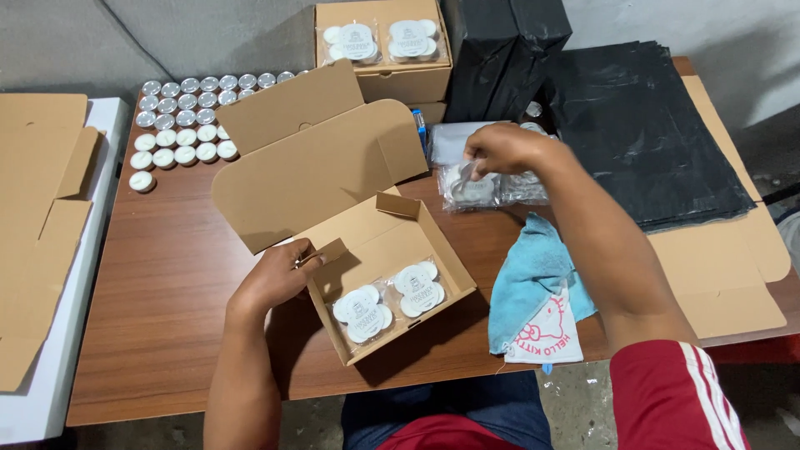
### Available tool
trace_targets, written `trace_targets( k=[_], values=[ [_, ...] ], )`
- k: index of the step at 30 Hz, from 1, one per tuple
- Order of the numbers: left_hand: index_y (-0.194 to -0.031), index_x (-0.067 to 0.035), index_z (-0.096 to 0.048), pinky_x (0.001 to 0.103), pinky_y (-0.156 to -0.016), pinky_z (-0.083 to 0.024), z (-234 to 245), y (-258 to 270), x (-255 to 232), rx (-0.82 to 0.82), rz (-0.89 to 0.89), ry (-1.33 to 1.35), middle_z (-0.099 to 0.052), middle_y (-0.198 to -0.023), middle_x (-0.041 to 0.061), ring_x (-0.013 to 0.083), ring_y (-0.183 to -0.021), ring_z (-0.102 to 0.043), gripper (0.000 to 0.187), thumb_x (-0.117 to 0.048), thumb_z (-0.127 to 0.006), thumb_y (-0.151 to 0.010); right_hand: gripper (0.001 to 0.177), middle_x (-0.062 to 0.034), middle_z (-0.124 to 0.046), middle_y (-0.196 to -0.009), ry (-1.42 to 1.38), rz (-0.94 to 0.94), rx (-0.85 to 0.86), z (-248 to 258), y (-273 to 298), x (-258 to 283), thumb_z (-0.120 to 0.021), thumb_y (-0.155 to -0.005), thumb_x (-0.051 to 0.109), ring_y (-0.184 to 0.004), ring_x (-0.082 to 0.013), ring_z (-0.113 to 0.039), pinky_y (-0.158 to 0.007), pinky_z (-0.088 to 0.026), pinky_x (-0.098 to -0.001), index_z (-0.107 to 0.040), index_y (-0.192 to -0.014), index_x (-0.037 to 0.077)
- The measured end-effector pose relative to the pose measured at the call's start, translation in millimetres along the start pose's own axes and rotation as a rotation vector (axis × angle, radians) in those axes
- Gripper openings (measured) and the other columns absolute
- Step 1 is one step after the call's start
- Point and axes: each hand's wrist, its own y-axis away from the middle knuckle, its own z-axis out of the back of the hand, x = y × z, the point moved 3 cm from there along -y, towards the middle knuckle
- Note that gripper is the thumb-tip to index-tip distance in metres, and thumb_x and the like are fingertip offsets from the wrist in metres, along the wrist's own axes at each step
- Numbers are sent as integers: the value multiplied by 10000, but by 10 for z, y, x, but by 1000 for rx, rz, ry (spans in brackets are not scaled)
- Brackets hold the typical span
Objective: Assembling a cardboard box, filling it with small containers, and placing the finished box into a plastic mailing bag.
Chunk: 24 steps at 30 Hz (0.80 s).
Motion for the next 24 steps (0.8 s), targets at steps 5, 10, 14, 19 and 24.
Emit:
trace_targets(
  k=[5,10,14,19,24],
  values=[
    [-891,-12,-687,457,-741,-512,15,19,-13,-3,-4,19,-687,-757,274,434,-780,-679,247,-253,-635,-899,276,-267,-707,-946,-326,357,-246,599,729,777,-837,-789,147,-964,-466,-688,-846,-507,-552,-731,-998,1],
    [-918,4,-683,493,-749,-506,32,80,-102,-2,-22,-6,-690,-799,295,475,-842,-682,327,-313,-607,-942,241,-183,-704,-939,-413,660,-127,-391,243,1656,-813,-812,136,-946,-421,-692,-874,-521,-515,-728,-1021,52],
    [-958,34,-650,571,-806,-490,80,132,-175,13,-52,-29,-681,-882,352,557,-948,-648,509,-451,-509,-1018,258,-190,-705,-974,-337,710,-61,-959,-7,2176,-798,-822,194,-997,-441,-688,-879,-531,-534,-709,-1026,63],
    [-1000,19,-643,592,-823,-489,35,67,-97,14,-76,-33,-681,-912,358,569,-987,-641,620,-544,-392,-1066,270,-144,-717,-996,-266,673,-68,-1287,-279,2246,-784,-832,207,-1020,-392,-702,-900,-540,-509,-705,-1066,97],
    [-1044,7,-664,606,-846,-490,46,109,-130,13,-61,-34,-691,-925,356,570,-1007,-642,644,-559,-359,-1068,483,-94,-684,-1023,-50,559,-235,-1423,-205,2312,-809,-793,437,-1025,-359,-667,-866,-524,-494,-649,-1162,169]
  ],
)
